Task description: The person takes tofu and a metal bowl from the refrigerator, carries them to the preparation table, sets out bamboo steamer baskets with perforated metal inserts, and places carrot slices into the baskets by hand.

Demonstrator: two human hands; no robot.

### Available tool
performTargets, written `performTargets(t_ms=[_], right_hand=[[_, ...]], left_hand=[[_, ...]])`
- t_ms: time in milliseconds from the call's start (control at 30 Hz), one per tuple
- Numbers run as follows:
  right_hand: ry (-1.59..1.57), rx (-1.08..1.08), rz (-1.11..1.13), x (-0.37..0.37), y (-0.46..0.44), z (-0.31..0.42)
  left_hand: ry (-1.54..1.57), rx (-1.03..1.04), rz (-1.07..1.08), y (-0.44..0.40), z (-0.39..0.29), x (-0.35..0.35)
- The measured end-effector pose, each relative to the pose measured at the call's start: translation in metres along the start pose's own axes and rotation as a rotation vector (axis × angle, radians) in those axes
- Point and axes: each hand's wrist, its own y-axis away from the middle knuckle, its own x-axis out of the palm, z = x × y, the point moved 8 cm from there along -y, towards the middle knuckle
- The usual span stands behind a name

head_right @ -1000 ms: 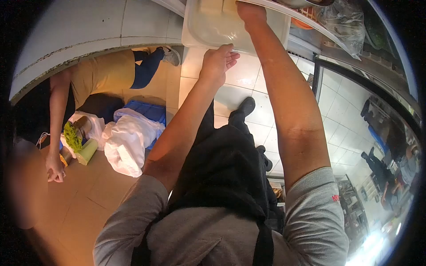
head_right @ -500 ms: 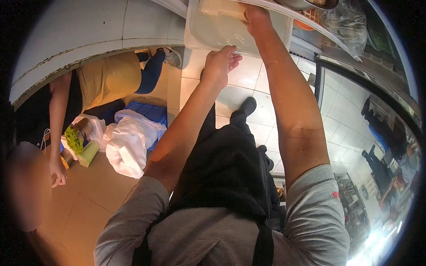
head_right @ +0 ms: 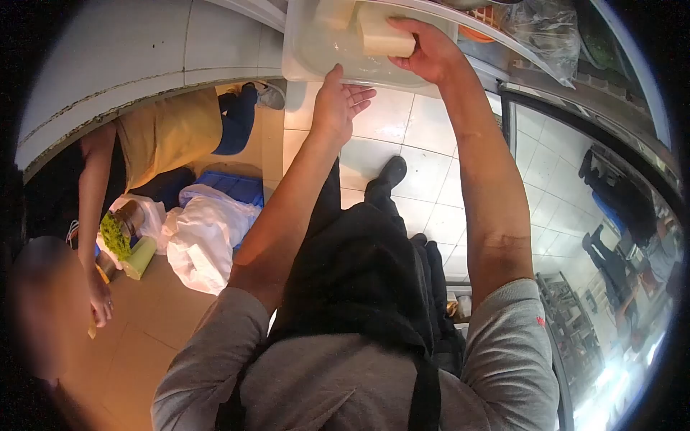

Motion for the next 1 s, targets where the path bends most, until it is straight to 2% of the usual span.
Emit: performTargets(t_ms=[67, 100, 167, 233, 300, 567, 633, 700, 767, 833, 933, 1000], right_hand=[[-0.055, 0.006, 0.251, 0.008, 0.013, 0.004], [-0.048, 0.001, 0.248, 0.005, 0.016, 0.005], [-0.264, 0.045, 0.315, 0.012, 0.036, 0.000], [-0.192, -0.045, 0.351, 0.015, 0.046, 0.005], [-0.434, 0.154, 0.935, 0.030, 0.056, -0.006], [-0.350, 0.055, 0.973, 0.021, 0.078, 0.000], [-0.285, -0.076, 0.884, 0.018, 0.082, 0.010], [-0.218, -0.085, 0.834, 0.023, 0.096, 0.023], [0.026, -0.249, 0.849, 0.025, 0.107, 0.038], [0.071, -0.264, 0.831, 0.026, 0.117, 0.052], [0.346, -0.362, 0.656, 0.033, 0.138, 0.075], [0.379, -0.394, 0.660, 0.039, 0.146, 0.084]], left_hand=[[0.012, 0.003, -0.016, 0.001, -0.001, 0.001], [0.016, 0.005, -0.008, 0.001, -0.001, 0.002], [0.007, 0.007, -0.014, 0.001, 0.001, 0.000], [0.007, 0.003, -0.007, -0.005, 0.006, -0.002], [0.010, 0.013, -0.024, -0.010, 0.008, -0.006], [-0.035, 0.055, 0.043, -0.002, 0.004, -0.004], [-0.038, 0.059, 0.038, 0.000, 0.004, -0.005], [-0.037, 0.063, 0.041, -0.001, 0.005, -0.005], [-0.039, 0.055, 0.038, -0.002, 0.006, -0.005], [-0.043, 0.056, 0.021, -0.001, 0.006, -0.005], [-0.052, 0.057, 0.009, -0.002, 0.006, -0.007], [-0.057, 0.061, 0.016, -0.003, 0.006, -0.009]])
